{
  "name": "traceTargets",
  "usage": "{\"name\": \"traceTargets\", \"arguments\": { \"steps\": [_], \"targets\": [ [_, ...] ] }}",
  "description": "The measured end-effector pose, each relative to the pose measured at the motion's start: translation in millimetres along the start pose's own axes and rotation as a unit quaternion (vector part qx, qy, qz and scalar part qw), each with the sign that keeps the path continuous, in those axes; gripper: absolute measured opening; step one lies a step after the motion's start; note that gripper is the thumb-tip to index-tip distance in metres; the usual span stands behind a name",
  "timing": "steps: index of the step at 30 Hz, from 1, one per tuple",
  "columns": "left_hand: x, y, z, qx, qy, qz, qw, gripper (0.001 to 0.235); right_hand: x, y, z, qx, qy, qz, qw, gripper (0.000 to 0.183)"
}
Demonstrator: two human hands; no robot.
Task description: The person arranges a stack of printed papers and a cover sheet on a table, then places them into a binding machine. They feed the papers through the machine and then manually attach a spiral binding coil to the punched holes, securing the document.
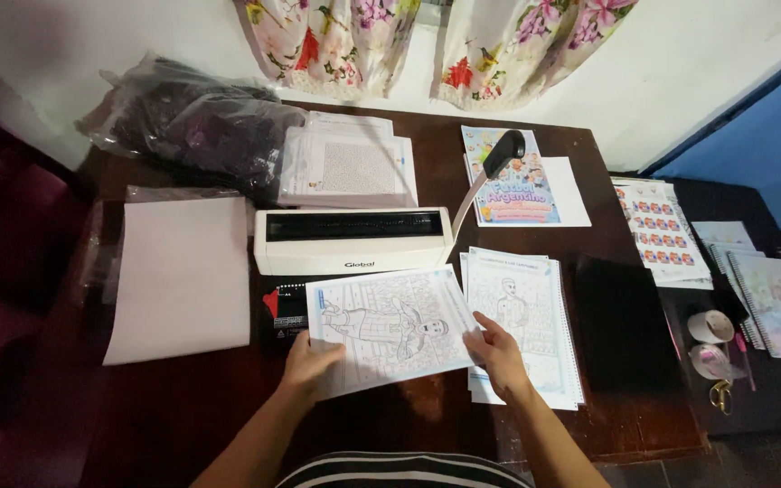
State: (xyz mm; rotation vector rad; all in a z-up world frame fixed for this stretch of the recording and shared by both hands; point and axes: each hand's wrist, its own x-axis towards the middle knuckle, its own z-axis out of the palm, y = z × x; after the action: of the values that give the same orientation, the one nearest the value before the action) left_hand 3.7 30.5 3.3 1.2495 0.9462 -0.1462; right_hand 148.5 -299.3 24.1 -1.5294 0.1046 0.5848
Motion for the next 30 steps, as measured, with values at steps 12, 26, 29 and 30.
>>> {"name": "traceTargets", "arguments": {
  "steps": [12, 26, 29, 30],
  "targets": [
    [21, 9, -34, 0.145, 0.135, 0.17, 0.965, 0.075, 26, 22, 46, -0.083, 0.023, -0.061, 0.994, 0.064],
    [-56, 13, 4, 0.568, 0.026, 0.393, 0.722, 0.09, 25, 29, 75, -0.218, 0.06, -0.09, 0.97, 0.067],
    [-28, -13, 10, 0.53, 0.092, 0.522, 0.662, 0.06, 16, 17, 82, -0.222, 0.018, -0.083, 0.971, 0.047],
    [-23, -13, 14, 0.546, 0.1, 0.526, 0.644, 0.057, 13, 13, 85, -0.209, 0.022, -0.09, 0.973, 0.052]
  ]
}}
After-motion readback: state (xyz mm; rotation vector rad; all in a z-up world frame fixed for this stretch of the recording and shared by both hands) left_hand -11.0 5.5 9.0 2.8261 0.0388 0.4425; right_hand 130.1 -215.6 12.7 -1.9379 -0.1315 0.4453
